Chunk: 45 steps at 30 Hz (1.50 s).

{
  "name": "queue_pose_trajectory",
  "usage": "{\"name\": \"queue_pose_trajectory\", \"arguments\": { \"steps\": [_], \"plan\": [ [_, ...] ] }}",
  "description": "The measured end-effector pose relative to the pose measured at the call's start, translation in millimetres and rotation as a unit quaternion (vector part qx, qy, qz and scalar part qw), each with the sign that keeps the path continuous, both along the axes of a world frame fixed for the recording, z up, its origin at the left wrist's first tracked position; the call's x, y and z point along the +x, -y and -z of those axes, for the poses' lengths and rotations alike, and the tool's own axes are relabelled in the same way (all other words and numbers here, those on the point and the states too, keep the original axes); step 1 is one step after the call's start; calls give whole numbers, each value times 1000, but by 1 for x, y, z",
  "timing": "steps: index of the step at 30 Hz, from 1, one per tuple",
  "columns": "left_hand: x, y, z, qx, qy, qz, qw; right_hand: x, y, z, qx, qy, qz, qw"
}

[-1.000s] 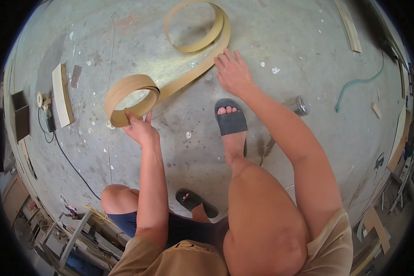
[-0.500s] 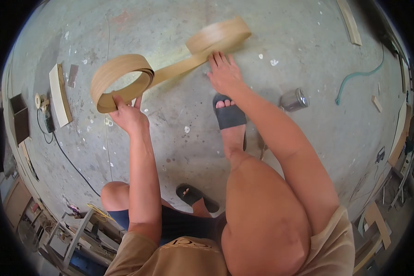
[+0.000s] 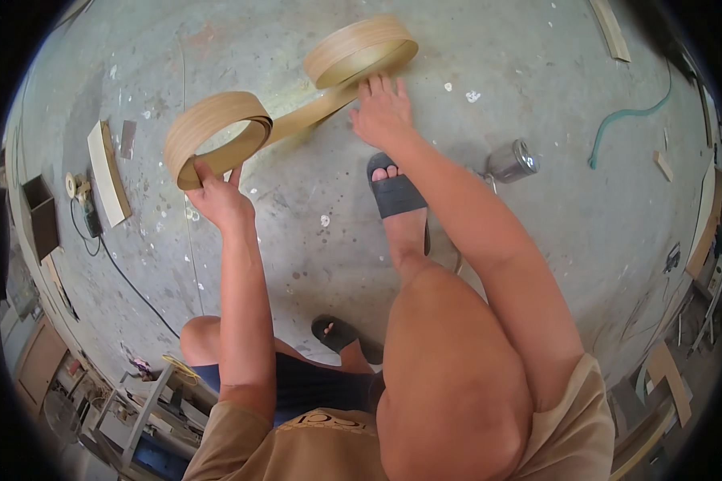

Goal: Applying adhesive or coating to a long strip of wood veneer using a pneumatic spray gun.

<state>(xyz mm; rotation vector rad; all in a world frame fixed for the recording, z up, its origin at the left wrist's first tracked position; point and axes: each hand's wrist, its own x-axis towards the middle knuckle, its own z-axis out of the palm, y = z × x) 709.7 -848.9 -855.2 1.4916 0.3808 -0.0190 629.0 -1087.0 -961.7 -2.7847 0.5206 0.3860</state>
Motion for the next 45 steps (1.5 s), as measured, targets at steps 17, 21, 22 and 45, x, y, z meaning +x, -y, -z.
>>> {"name": "queue_pose_trajectory", "arguments": {
  "steps": [17, 21, 22, 45],
  "plan": [
    [-2, -79, 149, -292, -189, -129, 929, -10, 25, 15, -78, -50, -48, 995],
    [5, -92, 136, -279, -275, -109, 913, -1, 24, 2, -65, -77, -70, 992],
    [6, -94, 135, -253, -289, -98, 918, 1, 21, -1, -58, -88, -64, 992],
    [9, -42, 95, 633, 261, 485, 544, -6, 25, 4, -68, -80, -61, 993]
  ]
}}
